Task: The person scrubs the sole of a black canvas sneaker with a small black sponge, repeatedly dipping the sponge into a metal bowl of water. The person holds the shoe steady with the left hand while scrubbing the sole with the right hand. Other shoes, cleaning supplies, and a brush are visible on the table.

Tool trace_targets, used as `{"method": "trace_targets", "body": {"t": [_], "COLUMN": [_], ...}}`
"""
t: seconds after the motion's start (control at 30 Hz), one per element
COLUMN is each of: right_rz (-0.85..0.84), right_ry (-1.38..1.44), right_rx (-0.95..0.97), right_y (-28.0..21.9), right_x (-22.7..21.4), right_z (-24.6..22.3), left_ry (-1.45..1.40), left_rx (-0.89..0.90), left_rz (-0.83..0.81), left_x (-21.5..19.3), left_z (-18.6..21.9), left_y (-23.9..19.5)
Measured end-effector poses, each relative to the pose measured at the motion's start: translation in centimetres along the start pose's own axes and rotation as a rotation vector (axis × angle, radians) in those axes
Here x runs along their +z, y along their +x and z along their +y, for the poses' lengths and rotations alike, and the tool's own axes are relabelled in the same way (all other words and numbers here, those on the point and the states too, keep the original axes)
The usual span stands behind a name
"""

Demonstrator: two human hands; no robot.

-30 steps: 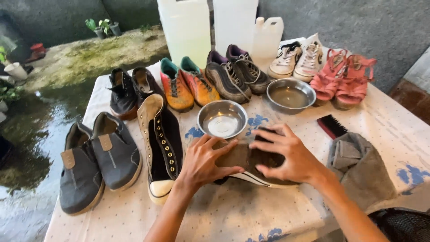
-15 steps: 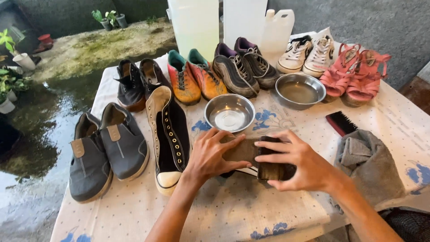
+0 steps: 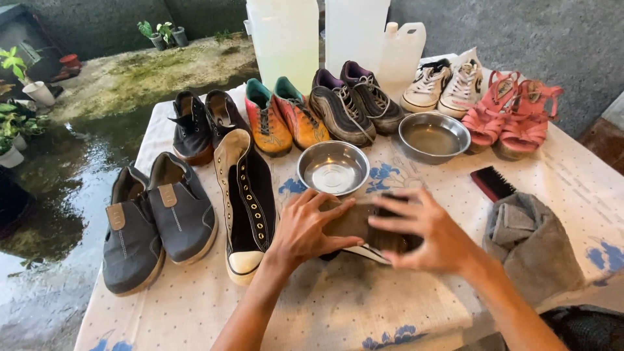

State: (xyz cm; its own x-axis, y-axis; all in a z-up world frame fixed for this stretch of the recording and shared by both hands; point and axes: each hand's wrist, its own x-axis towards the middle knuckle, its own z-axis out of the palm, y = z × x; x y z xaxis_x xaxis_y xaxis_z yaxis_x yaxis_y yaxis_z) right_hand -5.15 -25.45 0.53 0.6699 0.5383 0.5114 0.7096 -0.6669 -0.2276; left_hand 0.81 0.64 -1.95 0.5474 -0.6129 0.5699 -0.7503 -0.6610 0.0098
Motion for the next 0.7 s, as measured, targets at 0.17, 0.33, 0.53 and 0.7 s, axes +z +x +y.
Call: {"method": "trace_targets", "body": {"t": [0.17,0.33,0.53,0.7], "right_rz": [0.05,-0.054,0.117,0.332], "right_ry": [-0.022,0.078,-0.113,-0.192], "right_rx": [0.163,0.089,0.302,0.604], "right_y": [2.2,0.6,1.8,2.0], "right_x": [0.3,-0.5,0.5,2.1], "right_z": [3.7,0.6,1.6,-2.7], "left_ry": [-0.022,-0.049,-0.06,-0.032], "left_rx": [0.021,-0.003,0.008,-0.023], "left_rz": [0.043,0.046,0.032,0.039], "left_x": [-0.6,-0.5,-0.9,-0.8], "left_z": [0.1,0.2,0.3,0.6], "left_y": [0.4,0.3,0.4,0.2]}}
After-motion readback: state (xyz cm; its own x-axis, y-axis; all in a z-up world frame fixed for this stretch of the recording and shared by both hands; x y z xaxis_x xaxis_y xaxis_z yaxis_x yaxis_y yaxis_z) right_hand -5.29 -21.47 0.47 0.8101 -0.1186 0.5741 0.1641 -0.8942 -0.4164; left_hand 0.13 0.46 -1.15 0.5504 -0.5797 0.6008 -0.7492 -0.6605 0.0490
